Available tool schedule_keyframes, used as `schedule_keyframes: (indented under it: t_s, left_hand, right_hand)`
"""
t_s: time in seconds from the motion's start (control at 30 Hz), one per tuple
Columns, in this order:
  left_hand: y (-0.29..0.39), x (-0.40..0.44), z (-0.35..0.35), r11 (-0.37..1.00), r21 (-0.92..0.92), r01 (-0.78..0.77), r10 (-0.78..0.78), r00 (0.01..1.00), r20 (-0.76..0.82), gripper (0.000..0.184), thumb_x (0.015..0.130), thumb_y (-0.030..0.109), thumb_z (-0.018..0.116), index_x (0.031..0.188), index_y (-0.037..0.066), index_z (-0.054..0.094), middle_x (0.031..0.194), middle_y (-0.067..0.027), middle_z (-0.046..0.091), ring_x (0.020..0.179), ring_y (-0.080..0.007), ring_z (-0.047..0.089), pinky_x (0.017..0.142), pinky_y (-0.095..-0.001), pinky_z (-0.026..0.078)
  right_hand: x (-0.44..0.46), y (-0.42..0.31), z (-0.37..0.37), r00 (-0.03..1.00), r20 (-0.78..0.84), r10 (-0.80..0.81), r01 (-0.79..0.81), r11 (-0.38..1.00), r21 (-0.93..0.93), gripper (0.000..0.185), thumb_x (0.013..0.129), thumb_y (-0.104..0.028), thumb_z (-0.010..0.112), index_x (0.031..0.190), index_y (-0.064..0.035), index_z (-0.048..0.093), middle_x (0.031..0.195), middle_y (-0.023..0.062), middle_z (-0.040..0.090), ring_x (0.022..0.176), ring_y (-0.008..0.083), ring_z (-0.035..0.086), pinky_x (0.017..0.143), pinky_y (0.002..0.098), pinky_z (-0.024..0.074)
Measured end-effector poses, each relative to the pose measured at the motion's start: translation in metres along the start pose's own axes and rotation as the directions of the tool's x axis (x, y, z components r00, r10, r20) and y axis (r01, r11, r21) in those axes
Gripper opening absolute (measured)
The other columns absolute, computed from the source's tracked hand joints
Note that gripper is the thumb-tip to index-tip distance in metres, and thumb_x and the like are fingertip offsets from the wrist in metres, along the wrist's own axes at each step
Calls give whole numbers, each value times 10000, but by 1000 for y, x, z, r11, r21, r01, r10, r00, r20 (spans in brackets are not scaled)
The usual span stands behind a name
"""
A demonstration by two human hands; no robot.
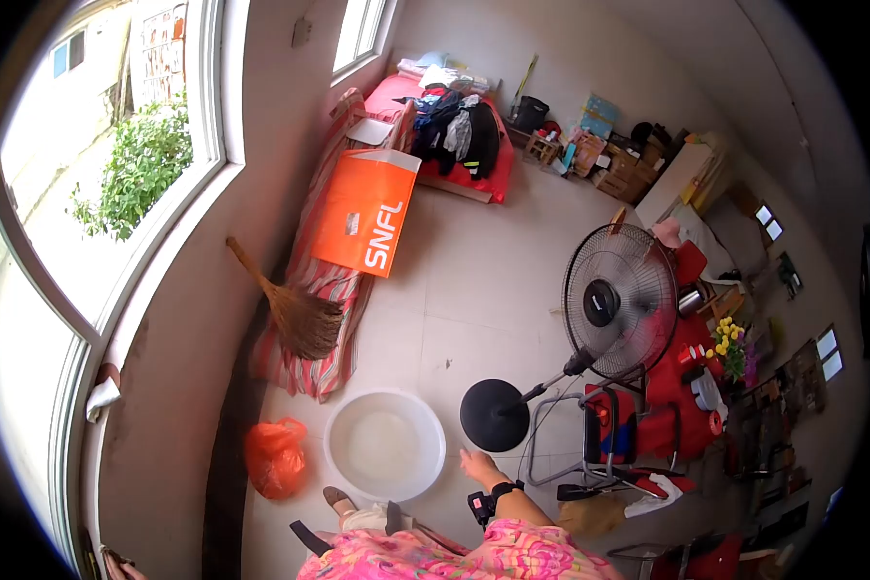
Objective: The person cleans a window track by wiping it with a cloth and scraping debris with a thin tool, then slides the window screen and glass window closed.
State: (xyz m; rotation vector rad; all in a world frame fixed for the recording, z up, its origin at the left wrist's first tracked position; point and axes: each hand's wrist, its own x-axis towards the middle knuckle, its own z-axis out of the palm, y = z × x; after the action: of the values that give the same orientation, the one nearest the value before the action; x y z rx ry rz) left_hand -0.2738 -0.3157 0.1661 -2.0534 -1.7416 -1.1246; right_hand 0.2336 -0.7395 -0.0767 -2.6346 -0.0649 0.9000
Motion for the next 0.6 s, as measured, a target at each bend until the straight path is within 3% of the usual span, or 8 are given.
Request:
schedule_keyframes:
  t_s: [0.07, 0.13, 0.27, 0.37, 0.47, 0.6]
  left_hand:
    - [3, 19, 23, 1000, -13, -11, 12, 1000, 14, 305, 764, 89, 546, 1027, -41, 627, 1047, -192, 624, 958, -331, 601, 865, -389, 469]
    - [-1, 36, 51, 969, -232, -84, 80, 996, -29, 300, 762, 66, 537, 1028, -34, 632, 1055, -182, 625, 959, -313, 606, 869, -377, 476]
    - [27, 70, 87, 924, -292, -247, 241, 969, -57, 267, 769, 66, 553, 1002, -26, 644, 1039, -167, 633, 949, -280, 615, 861, -367, 488]
    - [55, 85, 117, 923, -240, -301, 291, 954, -75, 269, 799, 109, 584, 1032, -19, 627, 1005, -156, 644, 921, -263, 626, 831, -347, 502]
    - [76, 90, 145, 879, -332, -343, 341, 938, -69, 281, 804, 128, 591, 1044, -14, 621, 1001, -153, 645, 918, -260, 627, 827, -342, 503]
    - [101, 92, 167, 811, -433, -393, 414, 909, -48, 298, 811, 153, 599, 1061, -9, 612, 997, -150, 646, 913, -257, 628, 821, -336, 505]
  right_hand:
    - [-4, 15, 6, 996, -21, 82, -81, 996, 46, 521, 883, -485, 355, 768, -65, 642, 681, 79, 636, 696, 234, 623, 717, 368, 464]
    - [-18, 26, 11, 983, -35, 181, -177, 978, 108, 516, 872, -496, 376, 786, -62, 642, 695, 73, 646, 706, 219, 628, 724, 362, 466]
    - [-63, 26, 15, 962, -38, 272, -258, 942, 216, 509, 870, -496, 386, 795, -58, 635, 702, 71, 650, 717, 215, 627, 730, 356, 467]
    - [-97, 27, 24, 946, -133, 297, -252, 927, 278, 503, 875, -492, 382, 795, -62, 629, 700, 70, 650, 732, 209, 626, 741, 353, 465]
    - [-144, 36, 36, 895, -82, 438, -379, 845, 376, 486, 889, -469, 382, 816, -62, 636, 703, 66, 652, 696, 196, 621, 715, 341, 472]
    - [-190, 88, 58, 824, -120, 553, -402, 721, 564, 491, 899, -454, 382, 797, -51, 642, 678, 66, 649, 632, 186, 616, 667, 322, 482]
